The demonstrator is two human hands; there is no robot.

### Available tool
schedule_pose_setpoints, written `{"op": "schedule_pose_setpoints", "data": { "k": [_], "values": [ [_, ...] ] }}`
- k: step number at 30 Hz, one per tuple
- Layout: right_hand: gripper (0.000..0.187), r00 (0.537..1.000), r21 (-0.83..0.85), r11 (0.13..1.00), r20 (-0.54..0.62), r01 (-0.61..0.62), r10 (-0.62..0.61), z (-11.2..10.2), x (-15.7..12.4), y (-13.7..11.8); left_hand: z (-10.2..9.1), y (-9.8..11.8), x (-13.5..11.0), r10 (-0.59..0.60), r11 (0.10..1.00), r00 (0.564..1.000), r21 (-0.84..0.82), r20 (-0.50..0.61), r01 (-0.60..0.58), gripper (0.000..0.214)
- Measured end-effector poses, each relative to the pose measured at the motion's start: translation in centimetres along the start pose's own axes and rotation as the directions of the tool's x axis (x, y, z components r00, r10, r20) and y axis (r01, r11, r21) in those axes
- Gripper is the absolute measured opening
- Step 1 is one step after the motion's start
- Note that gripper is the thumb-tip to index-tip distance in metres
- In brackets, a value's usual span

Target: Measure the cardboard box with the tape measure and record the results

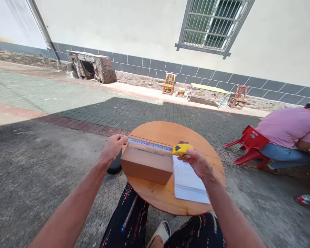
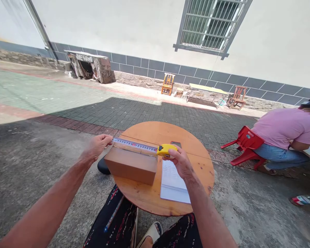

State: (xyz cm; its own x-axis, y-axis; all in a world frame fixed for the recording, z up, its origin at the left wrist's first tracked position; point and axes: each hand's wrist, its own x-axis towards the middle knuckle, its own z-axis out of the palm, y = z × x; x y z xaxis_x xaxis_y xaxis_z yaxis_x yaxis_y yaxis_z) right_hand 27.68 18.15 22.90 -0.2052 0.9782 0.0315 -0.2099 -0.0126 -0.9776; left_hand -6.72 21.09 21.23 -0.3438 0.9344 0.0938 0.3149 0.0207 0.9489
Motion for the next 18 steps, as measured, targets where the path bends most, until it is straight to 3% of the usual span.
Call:
{"op": "schedule_pose_setpoints", "data": {
  "k": [4,7,9,13,18],
  "values": [
    [0.046,0.997,-0.123,0.992,0.073,0.019,-0.01,1.3,-2.7,-2.4,-0.7,2.5,0.4,0.071,0.993,0.997,-0.099,0.02,-0.069,0.035],
    [0.064,0.977,-0.247,0.964,0.161,-0.099,0.141,2.5,-5.7,-3.2,-0.6,4.4,0.8,0.124,0.985,0.986,-0.135,0.111,-0.109,0.035],
    [0.076,0.943,-0.239,0.949,0.213,-0.204,0.256,3.6,-7.7,-2.8,-0.1,5.5,1.1,0.157,0.983,0.962,-0.13,0.223,-0.13,0.034],
    [0.091,0.875,-0.018,0.92,0.302,-0.391,0.378,6.5,-10.7,-0.2,1.9,6.8,1.8,0.198,0.979,0.855,-0.062,0.48,-0.192,0.032],
    [0.095,0.841,0.308,0.809,0.394,-0.501,0.371,10.6,-11.6,3.0,4.8,7.0,2.5,0.192,0.954,0.716,0.044,0.671,-0.298,0.025]
  ]
}}
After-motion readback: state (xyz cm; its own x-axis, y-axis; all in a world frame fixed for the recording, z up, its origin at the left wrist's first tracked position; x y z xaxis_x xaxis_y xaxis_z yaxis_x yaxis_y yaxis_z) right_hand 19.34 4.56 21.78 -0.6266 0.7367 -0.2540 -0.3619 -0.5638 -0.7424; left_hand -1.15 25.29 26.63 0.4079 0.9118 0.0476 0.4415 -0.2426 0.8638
